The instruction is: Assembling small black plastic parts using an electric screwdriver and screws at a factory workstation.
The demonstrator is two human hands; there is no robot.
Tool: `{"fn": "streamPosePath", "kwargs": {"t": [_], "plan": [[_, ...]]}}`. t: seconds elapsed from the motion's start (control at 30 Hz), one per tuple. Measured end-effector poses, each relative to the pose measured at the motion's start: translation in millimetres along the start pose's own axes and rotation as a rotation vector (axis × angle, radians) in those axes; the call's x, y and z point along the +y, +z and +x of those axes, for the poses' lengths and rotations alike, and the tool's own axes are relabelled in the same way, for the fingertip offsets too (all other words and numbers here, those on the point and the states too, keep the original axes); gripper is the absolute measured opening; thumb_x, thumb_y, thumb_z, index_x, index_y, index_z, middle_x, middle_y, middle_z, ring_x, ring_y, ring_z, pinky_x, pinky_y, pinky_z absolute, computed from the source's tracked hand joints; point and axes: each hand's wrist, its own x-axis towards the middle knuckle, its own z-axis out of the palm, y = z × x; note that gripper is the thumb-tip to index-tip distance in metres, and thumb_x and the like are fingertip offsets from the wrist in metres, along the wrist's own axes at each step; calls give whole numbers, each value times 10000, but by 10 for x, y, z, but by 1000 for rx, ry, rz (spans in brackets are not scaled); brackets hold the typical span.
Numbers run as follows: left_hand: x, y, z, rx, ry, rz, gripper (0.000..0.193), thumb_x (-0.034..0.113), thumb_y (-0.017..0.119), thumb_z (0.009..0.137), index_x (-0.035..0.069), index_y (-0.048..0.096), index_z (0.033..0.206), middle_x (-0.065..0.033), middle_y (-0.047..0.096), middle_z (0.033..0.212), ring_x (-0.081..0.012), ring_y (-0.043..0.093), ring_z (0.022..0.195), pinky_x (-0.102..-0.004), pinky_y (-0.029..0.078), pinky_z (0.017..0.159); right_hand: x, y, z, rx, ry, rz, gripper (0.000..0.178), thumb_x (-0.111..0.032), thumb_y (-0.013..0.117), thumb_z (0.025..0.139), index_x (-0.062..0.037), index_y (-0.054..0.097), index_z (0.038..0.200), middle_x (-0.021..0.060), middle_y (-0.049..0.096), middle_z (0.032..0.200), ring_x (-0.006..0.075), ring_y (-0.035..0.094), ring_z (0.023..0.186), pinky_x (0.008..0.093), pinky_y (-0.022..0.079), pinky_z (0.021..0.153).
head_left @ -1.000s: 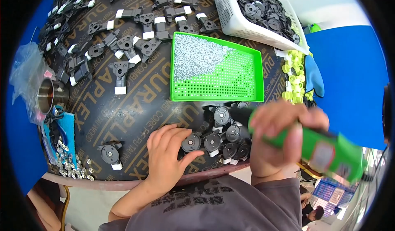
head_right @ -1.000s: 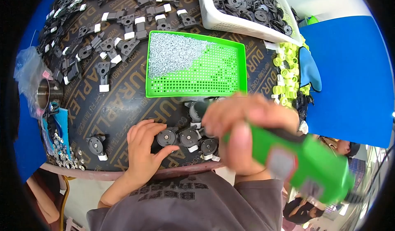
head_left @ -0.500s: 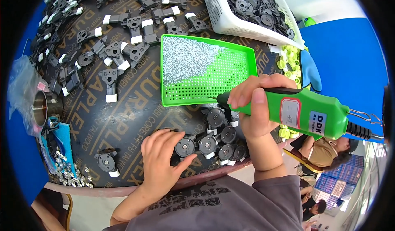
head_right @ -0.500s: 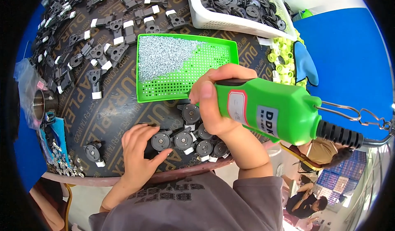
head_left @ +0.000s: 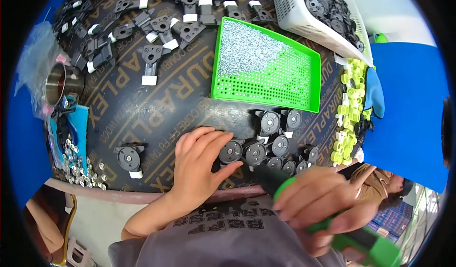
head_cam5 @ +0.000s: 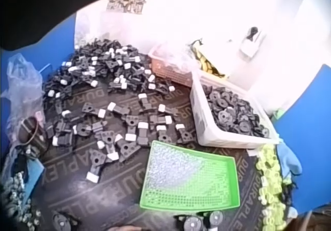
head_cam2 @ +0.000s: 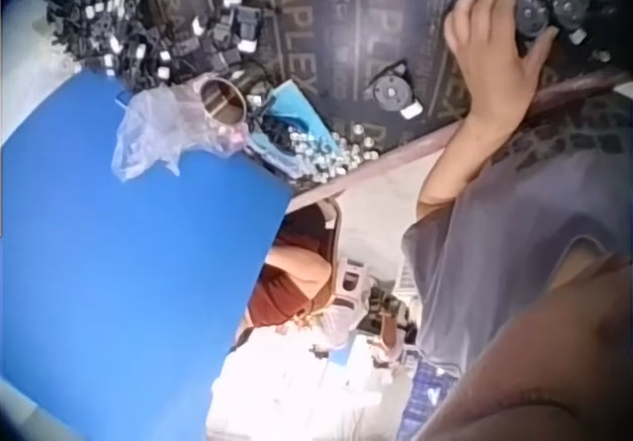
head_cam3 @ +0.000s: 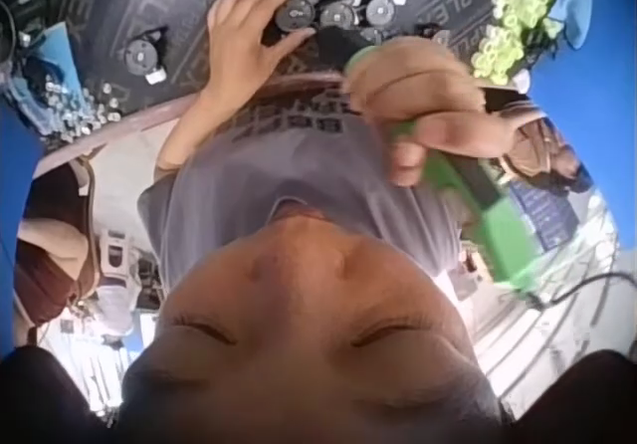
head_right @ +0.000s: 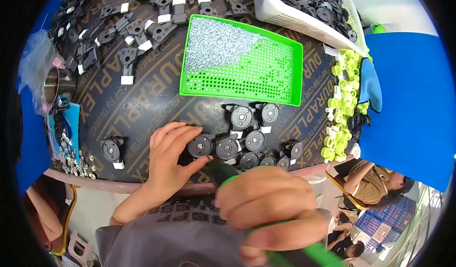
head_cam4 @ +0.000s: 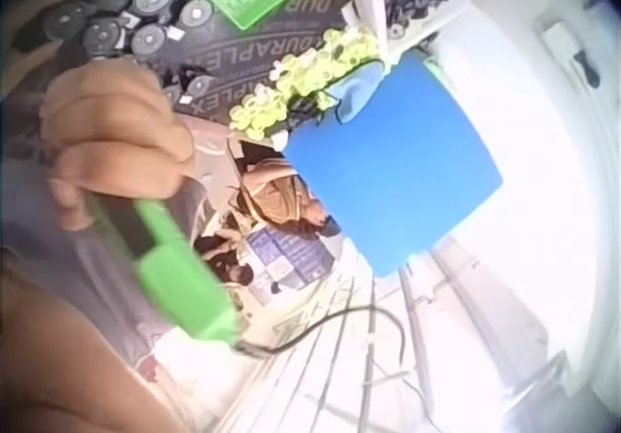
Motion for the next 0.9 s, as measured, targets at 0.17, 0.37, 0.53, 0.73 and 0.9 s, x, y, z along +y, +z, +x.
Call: {"fn": "streamPosePath", "kwargs": {"t": [0.17, 0.37, 0.53, 0.73, 0.9], "plan": [[8, -12, 5, 1, 23, 25, 559, 209, 847, 714, 83, 647, 1221, -63, 642, 1179, -281, 535, 1186, -446, 382, 1007, 228, 182, -57, -40, -50, -83, 300, -60, 638, 894, -39, 408, 1087, 110, 596, 727, 217, 608, 532, 351, 561, 467], [-18, -12, -23, 2, 25, -1, 578, 171, 845, 699, 97, 637, 1233, -62, 637, 1179, -284, 532, 1197, -449, 391, 1005, 232, 209, -25, -15, 118, 29, 401, 107, 722, 710, -16, 538, 1044, 119, 609, 742, 291, 611, 596, 409, 538, 594], [3, -28, -10, 4, 27, -35, 576, 152, 829, 696, 100, 633, 1235, -62, 634, 1171, -281, 530, 1204, -450, 380, 1016, 361, 133, 115, -276, 13, 27, 312, 6, 660, 834, -21, 434, 1048, 125, 602, 727, 228, 586, 541, 367, 549, 497], [38, 0, 17, 3, 27, -28, 556, 173, 828, 713, 87, 636, 1228, -71, 637, 1159, -285, 534, 1199, -454, 378, 1015, 248, 166, 90, -167, 85, -192, 312, 22, 669, 821, -17, 454, 1043, 110, 589, 683, 240, 580, 521, 371, 544, 484], [-9, 25, -33, 43, 13, -40, 567, 287, 836, 744, 59, 642, 1226, -93, 644, 1149, -300, 540, 1186, -455, 379, 1016, 186, -35, 107, 94, -110, -47, 201, -148, 619, 960, -78, 478, 1083, 94, 603, 734, 226, 609, 565, 372, 546, 496]]}}
